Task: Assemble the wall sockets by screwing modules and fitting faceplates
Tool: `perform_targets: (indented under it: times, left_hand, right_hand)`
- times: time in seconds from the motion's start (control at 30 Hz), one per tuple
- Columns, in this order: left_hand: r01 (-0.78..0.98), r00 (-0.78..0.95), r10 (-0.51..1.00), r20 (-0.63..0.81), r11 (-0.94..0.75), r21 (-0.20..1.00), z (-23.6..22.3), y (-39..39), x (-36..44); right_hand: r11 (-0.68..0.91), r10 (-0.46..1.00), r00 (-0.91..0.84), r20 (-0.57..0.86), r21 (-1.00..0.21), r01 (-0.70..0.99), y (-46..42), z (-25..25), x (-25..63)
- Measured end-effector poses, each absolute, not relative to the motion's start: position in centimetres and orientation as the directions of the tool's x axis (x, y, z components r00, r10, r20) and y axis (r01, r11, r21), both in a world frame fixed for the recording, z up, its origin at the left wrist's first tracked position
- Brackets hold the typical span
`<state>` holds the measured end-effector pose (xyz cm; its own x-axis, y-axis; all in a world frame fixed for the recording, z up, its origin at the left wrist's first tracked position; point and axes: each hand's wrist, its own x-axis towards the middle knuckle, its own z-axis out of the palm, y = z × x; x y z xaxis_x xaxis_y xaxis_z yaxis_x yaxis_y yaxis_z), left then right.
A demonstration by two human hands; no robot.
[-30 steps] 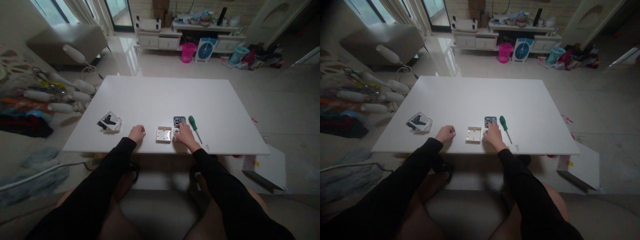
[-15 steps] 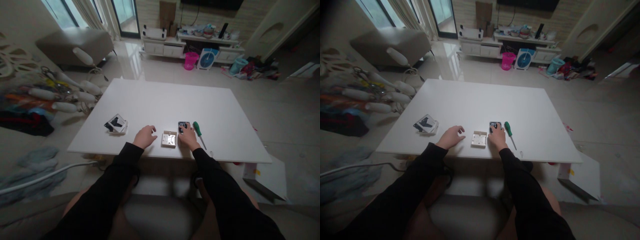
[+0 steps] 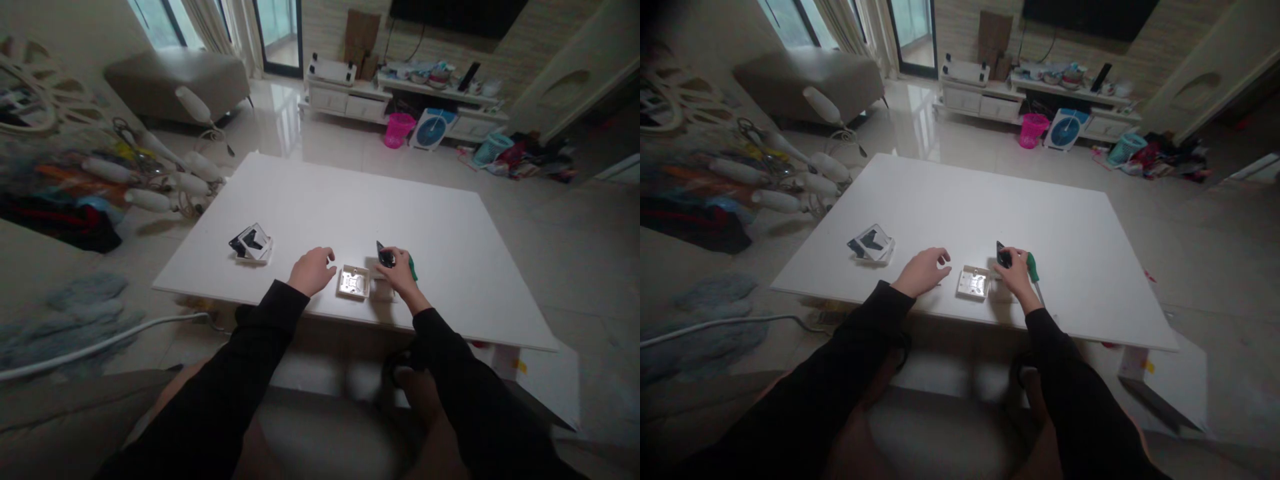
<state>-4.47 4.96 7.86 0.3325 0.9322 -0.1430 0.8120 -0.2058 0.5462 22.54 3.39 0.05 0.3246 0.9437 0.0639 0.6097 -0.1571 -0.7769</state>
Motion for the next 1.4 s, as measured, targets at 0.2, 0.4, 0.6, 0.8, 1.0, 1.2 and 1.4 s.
perform_targets:
  times: [0.2, 0.4, 0.6, 0.8, 1.0, 1.2, 1.4]
  left_hand:
    - [0.775, 0.404, 0.905, -0.134, -0.26, 0.577, 7.4, 4.5, -3.2]
    - [0.948, 0.303, 0.837, -0.456, -0.215, 0.235, 5.0, 4.4, -4.4]
    - [0.973, 0.231, 0.839, -0.494, -0.194, 0.125, 2.9, 5.4, -5.9]
    - [0.953, 0.303, 0.808, -0.505, -0.259, 0.158, 1.0, 5.9, -5.0]
    - [0.956, 0.293, 0.804, -0.518, -0.231, 0.182, 0.1, 6.5, -5.3]
    - [0.979, 0.201, 0.848, -0.49, -0.159, 0.126, 0.1, 7.2, -5.9]
    - [0.987, 0.163, 0.856, -0.49, -0.132, 0.096, 0.1, 7.3, -6.1]
  right_hand:
    - [-0.219, 0.959, 0.158, -0.237, -0.968, -0.12, 1.3, 4.1, 21.1]
    - [-0.301, 0.904, 0.189, -0.384, -0.884, -0.357, 0.1, 5.4, 21.2]
    - [-0.273, 0.896, 0.251, -0.367, -0.9, -0.34, 0.0, 6.0, 21.6]
    - [-0.258, 0.902, 0.251, -0.351, -0.905, -0.34, -0.1, 7.0, 21.6]
    - [-0.257, 0.903, 0.254, -0.347, -0.91, -0.326, -0.2, 7.6, 21.8]
    - [-0.264, 0.895, 0.269, -0.357, -0.908, -0.326, -0.1, 7.7, 21.7]
    - [-0.266, 0.892, 0.277, -0.357, -0.91, -0.317, -0.1, 7.5, 21.6]
